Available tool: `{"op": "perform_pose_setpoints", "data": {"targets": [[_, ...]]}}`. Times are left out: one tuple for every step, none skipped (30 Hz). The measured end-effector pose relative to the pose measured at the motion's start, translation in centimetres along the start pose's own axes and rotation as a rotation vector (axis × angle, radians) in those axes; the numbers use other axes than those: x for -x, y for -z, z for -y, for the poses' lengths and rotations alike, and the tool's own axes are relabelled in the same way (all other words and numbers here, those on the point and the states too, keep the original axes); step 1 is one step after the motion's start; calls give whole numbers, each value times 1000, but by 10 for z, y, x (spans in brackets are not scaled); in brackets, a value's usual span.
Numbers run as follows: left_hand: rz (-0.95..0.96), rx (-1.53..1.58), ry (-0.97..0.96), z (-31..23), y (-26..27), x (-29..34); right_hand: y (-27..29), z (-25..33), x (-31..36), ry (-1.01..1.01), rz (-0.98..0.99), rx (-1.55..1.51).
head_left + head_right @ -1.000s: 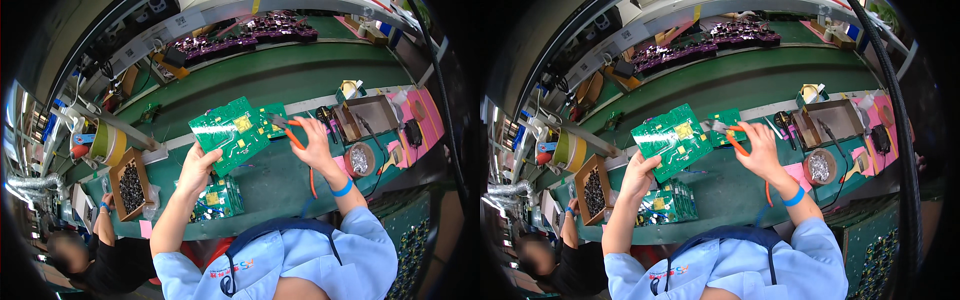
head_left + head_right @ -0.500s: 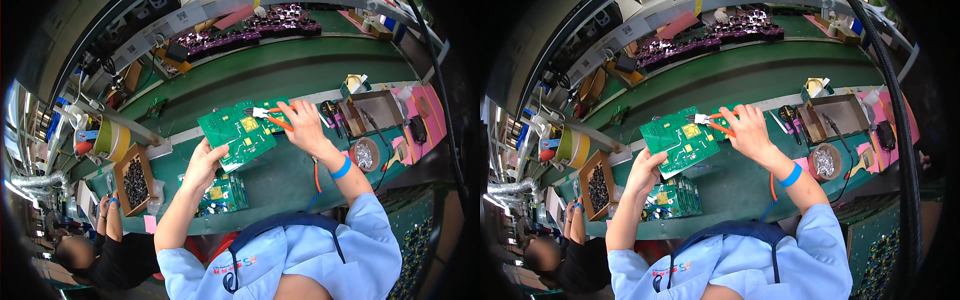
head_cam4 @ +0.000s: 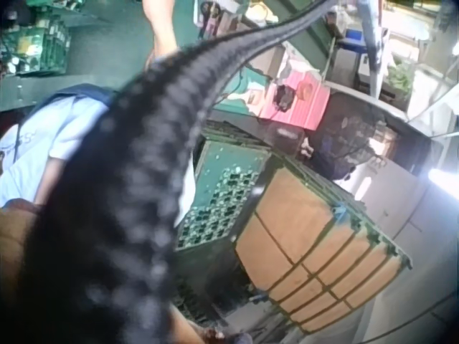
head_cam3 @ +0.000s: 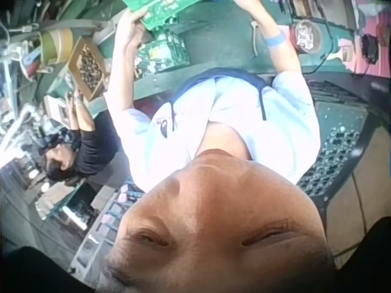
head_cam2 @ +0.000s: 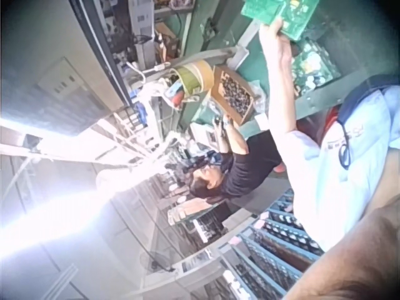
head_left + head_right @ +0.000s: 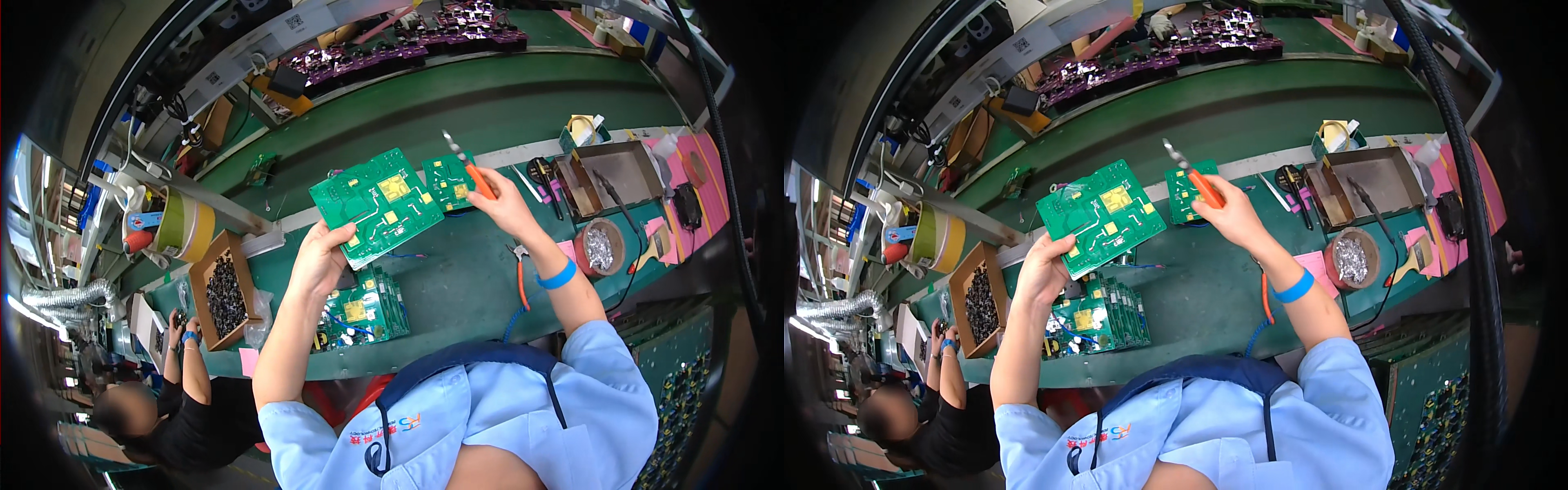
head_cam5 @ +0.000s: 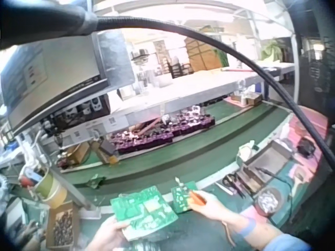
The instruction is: The person uses pliers to trim components on green circuit boards at a workbench. They repeatedly pick up boards, trim them, and place them into a large tray filled with similar boards. The person also handles a blue wire and organizes the boards on the table.
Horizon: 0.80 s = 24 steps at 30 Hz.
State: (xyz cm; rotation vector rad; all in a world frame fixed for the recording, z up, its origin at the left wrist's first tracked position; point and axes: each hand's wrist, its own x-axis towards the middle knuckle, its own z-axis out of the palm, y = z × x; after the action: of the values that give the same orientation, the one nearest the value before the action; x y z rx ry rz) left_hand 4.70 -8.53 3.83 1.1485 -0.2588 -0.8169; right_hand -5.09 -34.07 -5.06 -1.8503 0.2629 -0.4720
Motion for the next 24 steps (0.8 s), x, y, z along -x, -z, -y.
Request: {"op": "perform_pose_setpoints", "data": {"targets": [[-3, 11, 5, -1, 2, -1, 1, -9, 6, -24, 3, -39], [-11, 21, 5, -1, 6, -1, 1, -15, 13, -43, 10, -81], [-18, 31, 4, -2, 9, 0, 1, -17, 22, -99, 36, 12], [-31, 46, 1, -3, 9, -1, 0, -22, 33, -100, 28, 80], [-50, 60, -3, -4, 9, -1, -4, -23, 43, -143, 73, 173], [-69, 73, -7, -5, 9, 0, -8, -25, 54, -186, 117, 267], [-69, 82, -4, -6, 9, -1, -12, -37, 68, -35, 113, 490], [-70, 89, 0, -6, 11, -3, -18, -53, 81, 119, 109, 709], [-75, 96, 3, -6, 12, -3, -23, -58, 92, 143, 192, 792], [-89, 98, 1, -6, 12, -3, -29, -64, 103, 170, 277, 872], [-99, 101, 1, -6, 12, -3, -34, -70, 113, 222, 301, 880], [-108, 104, 0, -6, 11, -4, -39, -75, 122, 274, 324, 887], [-110, 105, -1, -7, 11, -4, -44, -76, 129, 238, 388, 838], [-112, 106, -1, -7, 11, -4, -47, -78, 133, 286, 384, 840], [-115, 108, -2, -6, 10, -4, -50, -80, 136, 335, 381, 841], [-104, 118, 2, -6, 13, -3, -54, -79, 137, 392, 383, 836], [-92, 129, 6, -4, 17, -6, -55, -77, 138, 331, 437, 789], [-82, 140, 10, -3, 18, -7, -54, -74, 138, 322, 461, 746], [-105, 125, 1, -5, 14, -5, -54, -69, 136, 316, 487, 700], [-117, 127, 4, -5, 13, -5, -54, -65, 135, 310, 514, 653], [-127, 130, 7, -5, 13, -4, -54, -61, 132, 308, 499, 609], [-127, 131, 11, -6, 12, -4, -52, -55, 127, 302, 475, 571], [-107, 138, 17, -7, 11, -4, -51, -49, 122, 297, 452, 532], [-106, 136, 22, -7, 12, -3, -48, -42, 115, 270, 426, 481]]}}
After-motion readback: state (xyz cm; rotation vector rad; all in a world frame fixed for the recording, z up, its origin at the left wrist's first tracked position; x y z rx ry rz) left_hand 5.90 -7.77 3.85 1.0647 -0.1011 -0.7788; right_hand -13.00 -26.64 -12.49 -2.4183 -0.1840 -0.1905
